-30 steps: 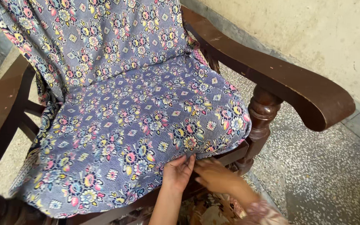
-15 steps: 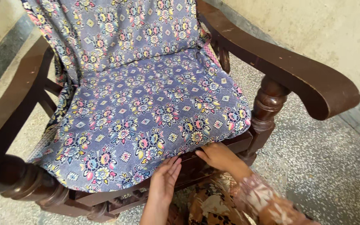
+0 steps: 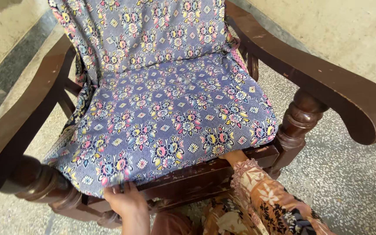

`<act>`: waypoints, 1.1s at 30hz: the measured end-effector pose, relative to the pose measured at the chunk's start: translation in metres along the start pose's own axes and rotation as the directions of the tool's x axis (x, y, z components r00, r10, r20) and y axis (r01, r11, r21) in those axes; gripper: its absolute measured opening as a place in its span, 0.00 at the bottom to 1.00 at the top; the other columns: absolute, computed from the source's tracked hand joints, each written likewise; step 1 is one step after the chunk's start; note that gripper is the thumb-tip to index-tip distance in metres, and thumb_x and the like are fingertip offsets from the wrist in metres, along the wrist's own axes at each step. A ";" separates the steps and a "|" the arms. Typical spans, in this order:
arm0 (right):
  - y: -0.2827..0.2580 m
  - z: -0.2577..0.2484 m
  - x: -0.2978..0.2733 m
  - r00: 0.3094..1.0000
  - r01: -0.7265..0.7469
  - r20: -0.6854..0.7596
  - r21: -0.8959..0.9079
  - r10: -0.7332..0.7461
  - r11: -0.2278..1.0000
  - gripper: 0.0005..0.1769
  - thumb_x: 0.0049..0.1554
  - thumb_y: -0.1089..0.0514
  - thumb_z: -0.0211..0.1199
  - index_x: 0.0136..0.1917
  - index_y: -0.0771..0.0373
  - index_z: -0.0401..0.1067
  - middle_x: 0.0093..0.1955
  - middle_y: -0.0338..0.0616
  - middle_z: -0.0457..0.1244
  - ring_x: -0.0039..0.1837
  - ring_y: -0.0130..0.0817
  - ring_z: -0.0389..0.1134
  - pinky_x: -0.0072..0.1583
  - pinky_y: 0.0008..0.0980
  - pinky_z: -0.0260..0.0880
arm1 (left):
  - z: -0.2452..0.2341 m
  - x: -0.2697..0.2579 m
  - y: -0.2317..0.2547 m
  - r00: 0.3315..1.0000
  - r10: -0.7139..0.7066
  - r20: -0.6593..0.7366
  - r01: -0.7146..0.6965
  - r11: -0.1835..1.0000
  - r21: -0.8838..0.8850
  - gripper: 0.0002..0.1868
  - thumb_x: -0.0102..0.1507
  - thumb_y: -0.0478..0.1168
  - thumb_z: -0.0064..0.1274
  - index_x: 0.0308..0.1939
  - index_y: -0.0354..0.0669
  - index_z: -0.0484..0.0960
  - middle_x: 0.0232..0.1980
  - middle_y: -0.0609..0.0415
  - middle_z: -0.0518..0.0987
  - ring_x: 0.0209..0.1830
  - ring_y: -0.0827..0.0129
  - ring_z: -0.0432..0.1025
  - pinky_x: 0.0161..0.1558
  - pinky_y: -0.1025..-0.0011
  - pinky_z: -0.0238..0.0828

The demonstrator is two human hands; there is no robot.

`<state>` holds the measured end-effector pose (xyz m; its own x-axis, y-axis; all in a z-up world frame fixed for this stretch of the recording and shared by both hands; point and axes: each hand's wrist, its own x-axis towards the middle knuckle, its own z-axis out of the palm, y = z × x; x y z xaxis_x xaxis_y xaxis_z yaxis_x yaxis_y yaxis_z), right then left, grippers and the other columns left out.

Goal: The person unfolds a floral-patterned cloth and drapes it over a wooden armchair. They smooth the fabric over the seat and backrest, tucking the edges underneath the chair to secure the cover in place.

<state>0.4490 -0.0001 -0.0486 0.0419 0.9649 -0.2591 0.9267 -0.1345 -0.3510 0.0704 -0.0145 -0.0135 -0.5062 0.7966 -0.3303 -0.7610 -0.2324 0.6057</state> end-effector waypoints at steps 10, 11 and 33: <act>-0.051 -0.021 -0.117 0.948 0.180 -0.229 -0.190 -0.222 0.965 0.37 0.63 0.35 0.48 0.75 0.61 0.59 0.74 0.56 0.55 0.75 0.56 0.53 0.74 0.53 0.46 | 0.038 0.034 0.041 0.903 -0.159 0.399 0.245 0.954 -0.174 0.40 0.65 0.64 0.22 0.76 0.53 0.65 0.80 0.52 0.65 0.80 0.51 0.58 0.75 0.43 0.53; -0.052 -0.021 -0.136 0.915 0.230 -0.279 -0.232 -0.291 0.945 0.36 0.63 0.36 0.49 0.74 0.64 0.61 0.72 0.57 0.57 0.73 0.56 0.55 0.73 0.54 0.47 | 0.040 0.029 0.042 0.908 -0.148 0.391 0.227 0.960 -0.164 0.40 0.65 0.64 0.22 0.76 0.53 0.65 0.80 0.52 0.65 0.80 0.51 0.58 0.75 0.43 0.53; -0.197 0.069 -0.069 0.928 -0.028 -0.217 0.769 -0.303 -0.639 0.05 0.63 0.67 0.63 0.53 0.67 0.74 0.61 0.53 0.67 0.74 0.55 0.64 0.75 0.48 0.64 | 0.008 -0.024 0.115 0.452 0.477 0.754 -0.886 0.143 0.441 0.36 0.69 0.29 0.44 0.80 0.31 0.50 0.81 0.33 0.56 0.82 0.44 0.53 0.79 0.57 0.45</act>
<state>0.2375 -0.0558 -0.0231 -0.1604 0.9851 0.0615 -0.8802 -0.1145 -0.4605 -0.0021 -0.0562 0.0697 -0.2859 0.6699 0.6852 0.5190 -0.4928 0.6984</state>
